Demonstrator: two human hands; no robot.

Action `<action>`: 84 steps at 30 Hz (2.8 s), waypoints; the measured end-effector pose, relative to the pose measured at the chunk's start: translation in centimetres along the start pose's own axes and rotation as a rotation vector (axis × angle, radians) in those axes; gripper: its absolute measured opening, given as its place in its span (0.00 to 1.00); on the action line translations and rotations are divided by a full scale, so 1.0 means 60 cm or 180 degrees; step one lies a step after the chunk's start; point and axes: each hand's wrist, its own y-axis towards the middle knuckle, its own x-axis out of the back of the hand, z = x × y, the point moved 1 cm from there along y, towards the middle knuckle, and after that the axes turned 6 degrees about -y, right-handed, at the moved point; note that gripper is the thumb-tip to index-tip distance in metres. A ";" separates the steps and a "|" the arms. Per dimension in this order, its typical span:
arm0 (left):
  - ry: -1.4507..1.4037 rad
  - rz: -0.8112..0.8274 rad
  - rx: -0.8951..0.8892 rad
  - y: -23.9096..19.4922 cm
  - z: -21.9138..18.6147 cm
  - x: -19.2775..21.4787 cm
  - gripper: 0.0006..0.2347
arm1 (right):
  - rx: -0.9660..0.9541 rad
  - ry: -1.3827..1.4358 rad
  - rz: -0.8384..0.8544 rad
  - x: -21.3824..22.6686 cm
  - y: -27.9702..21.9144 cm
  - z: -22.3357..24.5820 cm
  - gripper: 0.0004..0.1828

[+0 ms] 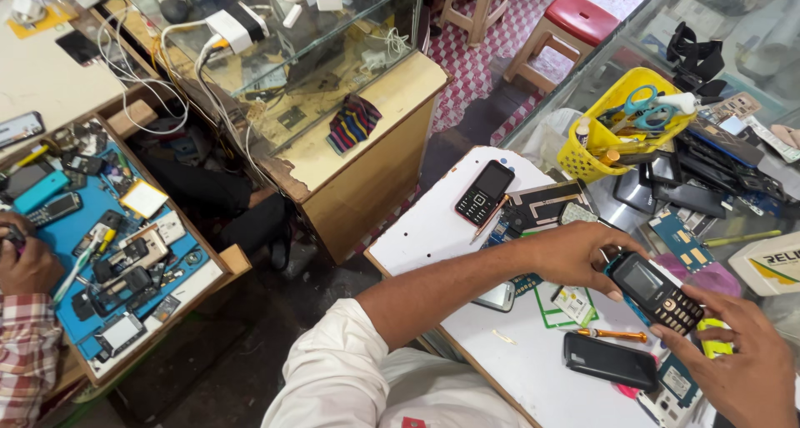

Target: The person disassembles and reassembles several mobile phones on a cluttered workbench. They remove back covers, insert batteries, and test the devices by pressing buttons and navigating menus. The person handles multiple phone models and internal components throughout the clip.

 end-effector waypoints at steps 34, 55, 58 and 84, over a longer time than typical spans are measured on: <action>-0.0262 -0.0082 -0.0281 0.011 0.031 -0.019 0.19 | 0.0129 -0.0014 -0.0246 -0.075 -0.017 -0.093 0.38; -0.0698 0.0095 0.0175 0.008 0.023 -0.017 0.24 | -0.0311 0.0297 0.0549 -0.101 0.016 -0.164 0.41; -0.0681 0.0135 0.0120 0.004 0.017 -0.018 0.24 | -0.0396 0.0329 0.0829 -0.096 0.028 -0.156 0.43; -0.0349 -0.0013 -0.0228 0.009 0.033 -0.024 0.22 | -0.0088 0.0582 -0.0082 -0.077 -0.022 -0.040 0.34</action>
